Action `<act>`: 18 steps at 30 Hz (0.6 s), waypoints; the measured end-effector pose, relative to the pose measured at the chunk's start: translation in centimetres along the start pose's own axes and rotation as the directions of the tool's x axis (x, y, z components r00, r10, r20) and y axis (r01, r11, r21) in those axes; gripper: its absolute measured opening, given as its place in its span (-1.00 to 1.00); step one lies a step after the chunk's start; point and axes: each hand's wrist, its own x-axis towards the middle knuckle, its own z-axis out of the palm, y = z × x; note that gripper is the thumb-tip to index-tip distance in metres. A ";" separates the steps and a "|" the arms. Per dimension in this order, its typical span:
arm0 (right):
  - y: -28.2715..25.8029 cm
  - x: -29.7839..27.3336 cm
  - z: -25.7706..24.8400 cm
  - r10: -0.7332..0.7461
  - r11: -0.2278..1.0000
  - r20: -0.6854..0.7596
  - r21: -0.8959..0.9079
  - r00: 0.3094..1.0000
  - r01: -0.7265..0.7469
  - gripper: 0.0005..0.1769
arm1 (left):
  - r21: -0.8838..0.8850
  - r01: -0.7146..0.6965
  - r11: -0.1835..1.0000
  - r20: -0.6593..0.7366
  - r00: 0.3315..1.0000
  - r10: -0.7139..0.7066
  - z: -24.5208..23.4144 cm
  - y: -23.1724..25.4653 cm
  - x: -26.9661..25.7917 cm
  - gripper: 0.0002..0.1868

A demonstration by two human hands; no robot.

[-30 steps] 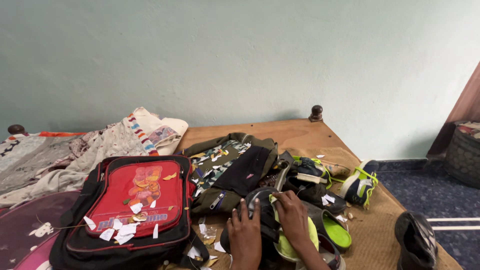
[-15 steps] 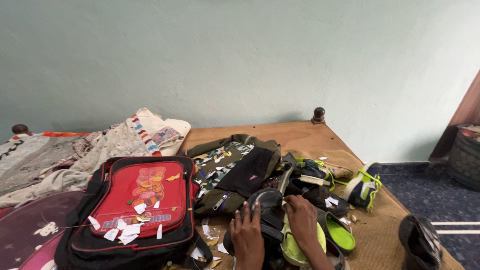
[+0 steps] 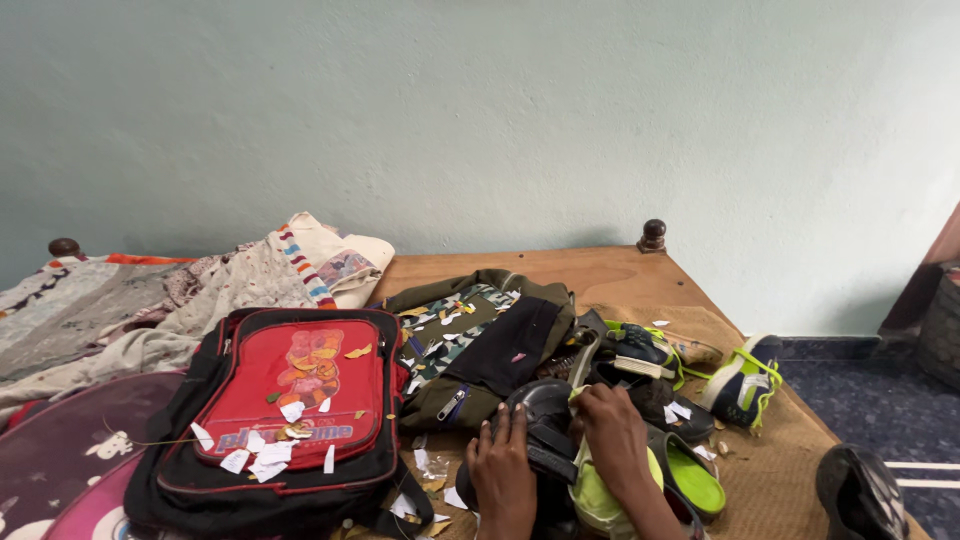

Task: The person wipes the exterior of a black shoe with a green cloth on a wooden table. They rotate the shoe to clean different sides and then place it down before picking up another shoe to continue wiping.

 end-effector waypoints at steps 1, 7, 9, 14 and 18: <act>0.5 -0.1 -0.1 0.055 0.998 -0.017 -0.008 0.998 -0.055 -0.79 | 0.003 0.003 1.000 0.006 1.000 -0.003 0.0 0.2 -0.1 -0.34; 0.0 -0.5 1.0 -0.243 0.960 -0.067 0.125 0.968 0.250 -0.69 | 0.044 -0.089 0.995 -0.098 0.991 0.093 0.7 -0.1 -0.7 -0.43; 0.1 0.0 0.4 -0.075 0.991 -0.026 0.113 0.997 0.077 -0.76 | 0.048 -0.087 0.995 -0.110 0.990 0.092 0.7 -0.2 -0.5 -0.43; -1.5 0.3 1.2 -0.186 0.962 -0.065 0.192 0.980 0.195 -0.79 | 0.059 -0.088 0.994 -0.102 0.990 0.093 1.3 -0.1 -0.6 -0.41; -2.2 1.6 2.3 -0.391 0.892 -0.080 0.213 0.917 0.399 -0.70 | 0.036 -0.078 0.996 -0.073 0.994 0.080 1.9 -0.7 0.0 -0.42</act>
